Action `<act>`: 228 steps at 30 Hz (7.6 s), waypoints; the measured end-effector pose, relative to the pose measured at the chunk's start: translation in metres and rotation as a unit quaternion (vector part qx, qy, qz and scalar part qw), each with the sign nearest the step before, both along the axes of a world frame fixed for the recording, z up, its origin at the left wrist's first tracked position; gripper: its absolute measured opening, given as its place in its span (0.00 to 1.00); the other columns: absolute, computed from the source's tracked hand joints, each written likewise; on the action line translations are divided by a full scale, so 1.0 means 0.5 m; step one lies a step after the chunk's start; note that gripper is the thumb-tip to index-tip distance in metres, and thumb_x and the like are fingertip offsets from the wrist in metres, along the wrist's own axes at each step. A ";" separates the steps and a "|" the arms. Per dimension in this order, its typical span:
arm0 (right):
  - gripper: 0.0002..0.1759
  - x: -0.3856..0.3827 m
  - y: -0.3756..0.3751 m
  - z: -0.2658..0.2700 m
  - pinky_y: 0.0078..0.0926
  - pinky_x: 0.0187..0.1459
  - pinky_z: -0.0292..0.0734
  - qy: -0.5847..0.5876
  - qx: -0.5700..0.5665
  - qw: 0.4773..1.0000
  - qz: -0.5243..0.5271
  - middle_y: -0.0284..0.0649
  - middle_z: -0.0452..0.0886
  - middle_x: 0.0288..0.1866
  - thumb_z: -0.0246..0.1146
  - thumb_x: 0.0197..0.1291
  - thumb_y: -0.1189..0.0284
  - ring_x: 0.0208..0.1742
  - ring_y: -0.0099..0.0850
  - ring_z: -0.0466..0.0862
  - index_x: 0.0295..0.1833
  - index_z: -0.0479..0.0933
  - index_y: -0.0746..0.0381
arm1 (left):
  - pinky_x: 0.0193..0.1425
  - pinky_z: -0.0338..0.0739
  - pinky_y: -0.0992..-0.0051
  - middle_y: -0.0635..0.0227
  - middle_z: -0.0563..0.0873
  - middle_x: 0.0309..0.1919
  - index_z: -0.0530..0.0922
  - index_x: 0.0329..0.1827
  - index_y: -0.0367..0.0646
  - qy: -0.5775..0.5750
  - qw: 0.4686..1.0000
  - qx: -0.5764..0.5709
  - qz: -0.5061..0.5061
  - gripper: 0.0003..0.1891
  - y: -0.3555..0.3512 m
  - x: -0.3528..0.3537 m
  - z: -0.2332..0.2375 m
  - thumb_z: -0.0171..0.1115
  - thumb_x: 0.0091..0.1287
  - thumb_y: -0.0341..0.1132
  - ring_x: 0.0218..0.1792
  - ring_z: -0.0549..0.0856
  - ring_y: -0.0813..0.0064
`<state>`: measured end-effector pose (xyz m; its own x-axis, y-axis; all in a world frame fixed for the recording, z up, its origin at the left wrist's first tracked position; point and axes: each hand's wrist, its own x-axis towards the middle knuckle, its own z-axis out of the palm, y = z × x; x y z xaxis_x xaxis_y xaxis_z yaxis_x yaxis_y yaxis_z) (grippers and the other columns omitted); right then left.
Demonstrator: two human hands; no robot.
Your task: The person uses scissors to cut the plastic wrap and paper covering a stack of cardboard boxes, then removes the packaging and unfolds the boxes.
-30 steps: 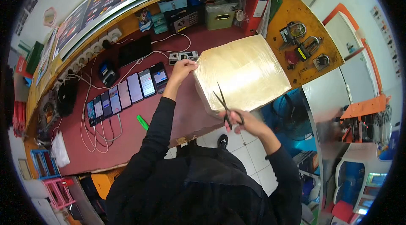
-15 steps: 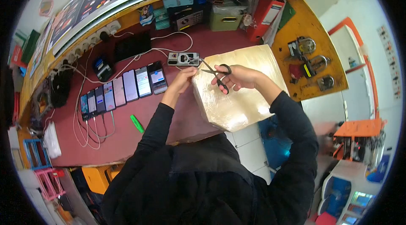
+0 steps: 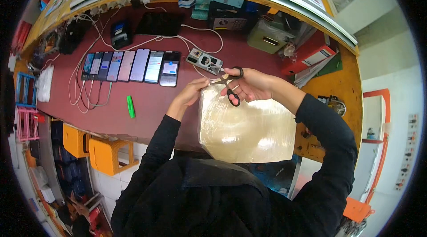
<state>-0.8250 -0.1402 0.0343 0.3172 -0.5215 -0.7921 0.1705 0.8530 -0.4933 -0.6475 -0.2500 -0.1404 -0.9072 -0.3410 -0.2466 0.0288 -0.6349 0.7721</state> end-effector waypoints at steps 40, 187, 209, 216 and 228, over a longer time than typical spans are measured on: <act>0.17 -0.161 -0.185 -0.041 0.25 0.32 0.70 0.604 -0.218 0.600 0.477 0.34 0.78 0.24 0.72 0.50 0.68 0.27 0.24 0.78 0.41 0.73 0.60 | 0.46 0.73 0.67 0.65 0.79 0.37 0.78 0.39 0.39 0.076 0.908 -0.408 0.062 0.09 -0.023 0.026 0.022 0.61 0.64 0.36 0.41 0.79 0.63; 0.26 -0.089 0.117 0.087 0.36 0.44 0.75 0.381 -0.519 0.624 0.443 0.40 0.80 0.39 0.72 0.31 0.81 0.44 0.43 0.80 0.43 0.74 0.62 | 0.55 0.66 0.64 0.74 0.77 0.22 0.76 0.21 0.47 -0.049 0.669 -0.741 0.031 0.14 0.360 0.171 0.170 0.70 0.55 0.43 0.32 0.76 0.71; 0.23 -0.126 0.370 0.087 0.19 0.38 0.73 0.454 -0.467 0.757 -0.050 0.32 0.80 0.38 0.74 0.48 0.71 0.38 0.20 0.77 0.49 0.74 0.65 | 0.34 0.67 0.74 0.70 0.73 0.24 0.72 0.25 0.42 -0.190 0.922 -0.334 0.051 0.07 0.128 0.304 -0.016 0.64 0.50 0.26 0.31 0.75 0.80; 0.37 0.064 0.543 -0.088 0.13 0.28 0.70 0.071 -0.400 0.866 -0.290 0.44 0.80 0.39 0.61 0.61 0.48 0.34 0.26 0.81 0.60 0.66 0.69 | 0.55 0.71 0.62 0.64 0.80 0.47 0.80 0.48 0.47 0.021 0.613 -0.784 0.096 0.17 0.289 0.132 0.214 0.65 0.53 0.29 0.52 0.77 0.58; 0.38 0.340 0.584 -0.154 0.14 0.20 0.69 -0.193 -0.223 0.874 -0.387 0.45 0.78 0.46 0.53 0.61 0.39 0.47 0.37 0.84 0.63 0.64 0.59 | 0.43 0.80 0.74 0.72 0.84 0.45 0.81 0.45 0.45 0.392 0.469 -0.735 -0.294 0.12 0.183 -0.063 0.172 0.59 0.57 0.30 0.49 0.81 0.71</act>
<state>-0.6548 0.1518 -0.0429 -0.0681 -0.9273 -0.3681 0.8378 0.1472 -0.5257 -0.6788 -0.1587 -0.0543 -0.5654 0.7466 0.3507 0.8237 0.4893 0.2865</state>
